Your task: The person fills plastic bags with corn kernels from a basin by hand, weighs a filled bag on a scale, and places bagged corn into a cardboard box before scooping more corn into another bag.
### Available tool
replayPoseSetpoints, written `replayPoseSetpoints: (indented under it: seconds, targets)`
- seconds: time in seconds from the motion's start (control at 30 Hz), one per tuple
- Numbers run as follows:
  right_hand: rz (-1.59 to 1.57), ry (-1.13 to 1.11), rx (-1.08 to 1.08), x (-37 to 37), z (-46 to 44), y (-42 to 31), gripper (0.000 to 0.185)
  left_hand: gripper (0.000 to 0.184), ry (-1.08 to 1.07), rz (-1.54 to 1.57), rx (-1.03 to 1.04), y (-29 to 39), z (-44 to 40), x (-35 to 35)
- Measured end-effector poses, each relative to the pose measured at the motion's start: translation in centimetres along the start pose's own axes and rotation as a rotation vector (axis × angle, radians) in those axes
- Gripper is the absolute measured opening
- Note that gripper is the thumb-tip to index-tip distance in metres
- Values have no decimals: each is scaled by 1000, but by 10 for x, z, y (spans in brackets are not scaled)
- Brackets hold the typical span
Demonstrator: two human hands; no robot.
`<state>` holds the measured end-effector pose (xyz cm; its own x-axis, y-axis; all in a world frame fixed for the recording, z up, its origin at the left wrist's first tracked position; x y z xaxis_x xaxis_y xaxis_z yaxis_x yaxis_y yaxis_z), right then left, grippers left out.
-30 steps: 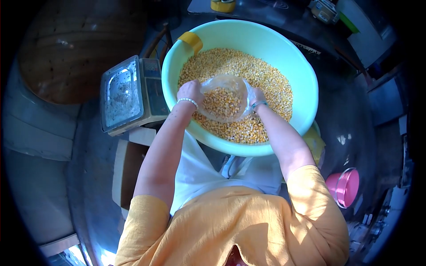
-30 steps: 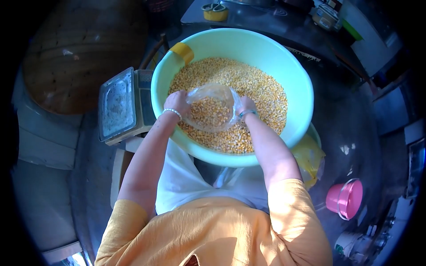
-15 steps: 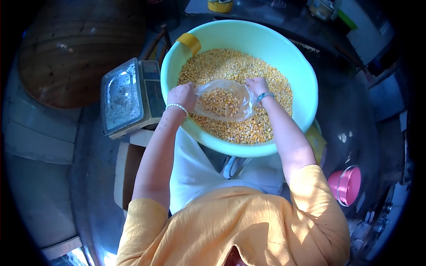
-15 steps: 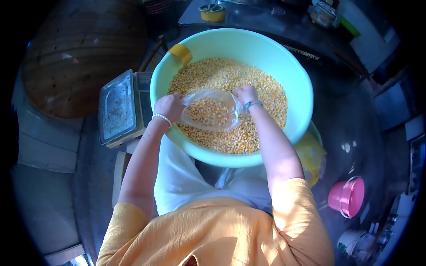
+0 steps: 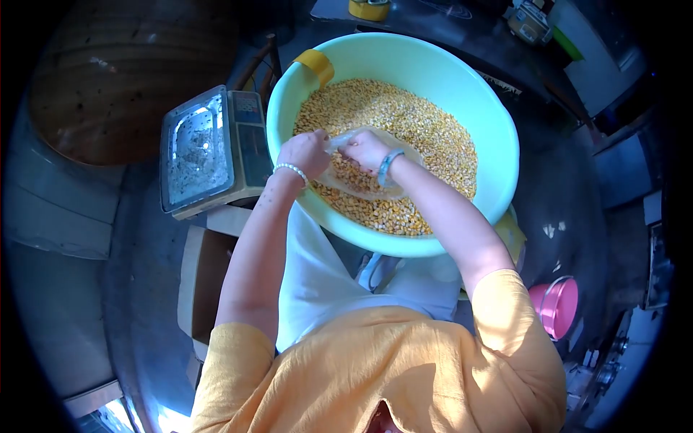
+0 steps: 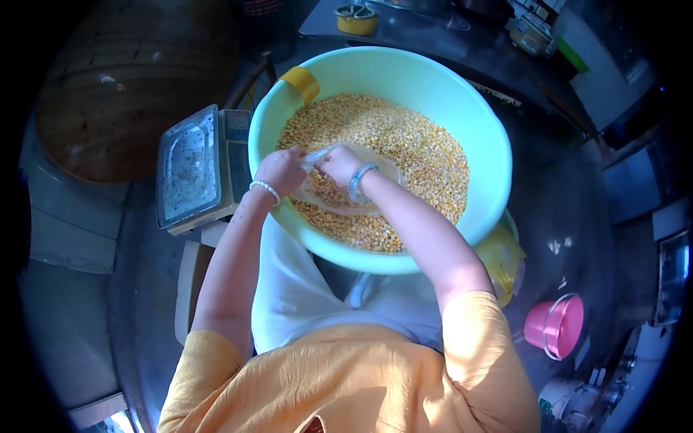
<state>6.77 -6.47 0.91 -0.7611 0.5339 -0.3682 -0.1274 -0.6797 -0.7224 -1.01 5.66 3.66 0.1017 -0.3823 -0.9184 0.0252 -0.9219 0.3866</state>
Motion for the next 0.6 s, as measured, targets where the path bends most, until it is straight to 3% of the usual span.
replayPoseSetpoints:
  seconds: [0.13,0.17,0.27,0.37,0.47,0.5,0.6]
  targets:
    - [43,225,-92,20,-61,14,16,20,20,-8,28,2,2,-3]
    - [54,228,0,22,-71,18,19,19,26,-8,39,2,2,-3]
    - [154,254,-40,25,-88,20,20,17,31,-13,59,1,2,-4]
    - [189,190,-113,21,-65,7,21,16,17,-34,68,-1,0,-1]
    - [432,209,-61,3,-22,-16,20,16,-1,-42,65,-1,0,0]
    - [375,112,-12,0,-11,-22,23,17,-7,-42,64,-1,0,0]
    - [263,62,-160,-15,-21,-8,28,20,-21,-38,46,-1,0,0]
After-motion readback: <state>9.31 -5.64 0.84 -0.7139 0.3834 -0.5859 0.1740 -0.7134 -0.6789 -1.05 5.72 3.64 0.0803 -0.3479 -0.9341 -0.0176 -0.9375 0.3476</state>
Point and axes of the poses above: each hand's wrist, its own z-axis away from the middle knuckle, its own x-axis out of the palm, y = z × x, the point moved 4 cm from there along -z, towards the middle knuckle, and after that the axes turned 13 degrees about x, right-handed, at the moved point
